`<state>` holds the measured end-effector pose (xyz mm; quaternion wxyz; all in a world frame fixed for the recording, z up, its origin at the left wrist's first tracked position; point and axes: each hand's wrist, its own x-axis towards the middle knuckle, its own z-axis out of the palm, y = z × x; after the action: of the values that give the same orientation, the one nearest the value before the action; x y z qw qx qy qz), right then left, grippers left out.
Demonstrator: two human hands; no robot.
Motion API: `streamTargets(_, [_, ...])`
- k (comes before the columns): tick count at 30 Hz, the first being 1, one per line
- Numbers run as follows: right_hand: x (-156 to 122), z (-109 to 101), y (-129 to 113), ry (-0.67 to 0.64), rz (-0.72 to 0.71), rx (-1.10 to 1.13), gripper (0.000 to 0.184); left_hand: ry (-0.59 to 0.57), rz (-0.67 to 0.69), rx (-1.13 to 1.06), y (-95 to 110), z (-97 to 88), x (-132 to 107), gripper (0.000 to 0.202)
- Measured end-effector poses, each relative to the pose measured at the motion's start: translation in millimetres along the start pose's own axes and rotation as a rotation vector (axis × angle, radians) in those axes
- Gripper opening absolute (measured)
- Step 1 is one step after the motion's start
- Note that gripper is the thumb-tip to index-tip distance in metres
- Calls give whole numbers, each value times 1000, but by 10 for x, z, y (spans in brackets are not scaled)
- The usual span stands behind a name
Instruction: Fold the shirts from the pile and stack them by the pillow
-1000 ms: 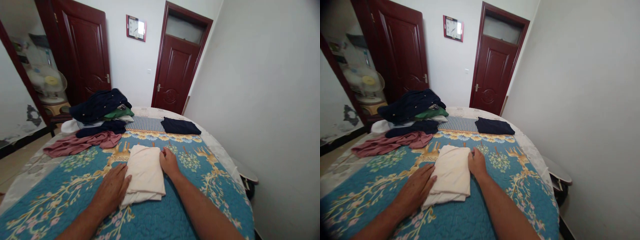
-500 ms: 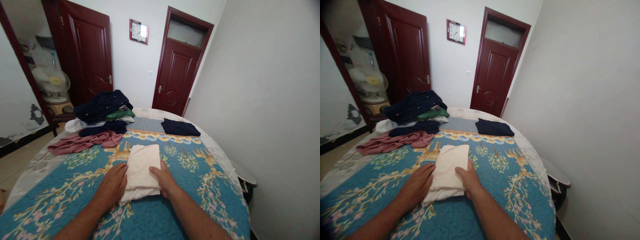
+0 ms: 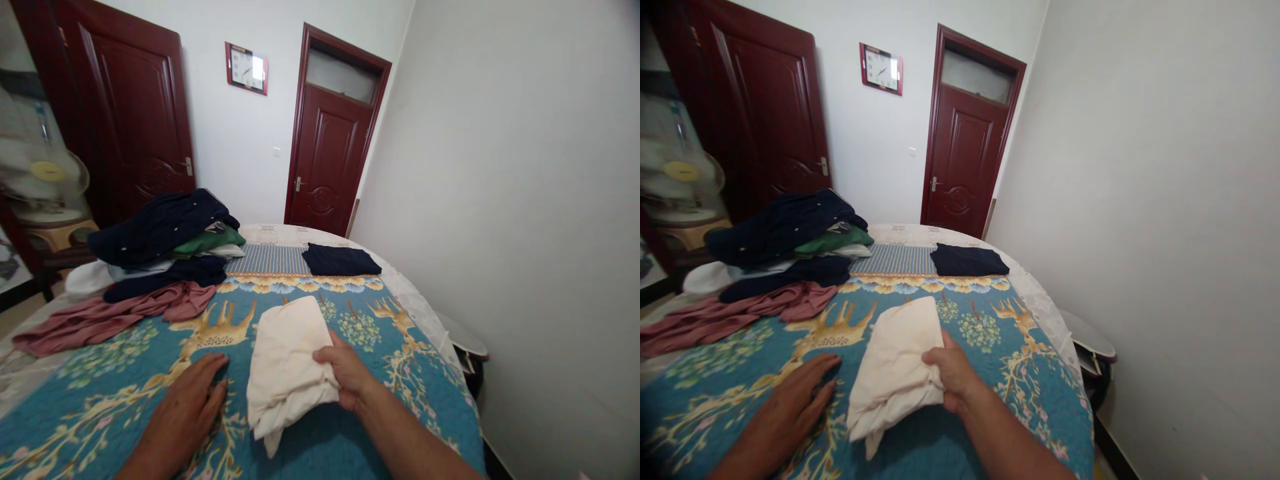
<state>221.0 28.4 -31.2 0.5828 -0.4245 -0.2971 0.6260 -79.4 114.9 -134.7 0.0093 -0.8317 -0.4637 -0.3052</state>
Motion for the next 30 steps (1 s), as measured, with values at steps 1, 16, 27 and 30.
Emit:
streamTargets(1, [-44, -78, -69, -4, 2, -13, 79, 12, 6, -1, -3, -2, 4, 44])
streamTargets(16, [-443, -925, 51, 162, -212, 179, 51, 46, 101, 5, -64, 24, 71, 42])
streamTargets(27, [-597, -505, 360, 227, -287, 263, 58, 5, 115, 17, -39, -7, 82, 46])
streamTargets(30, [-536, -470, 421, 298, -227, 381, 55, -7, 100, 23, -30, -17, 83, 46])
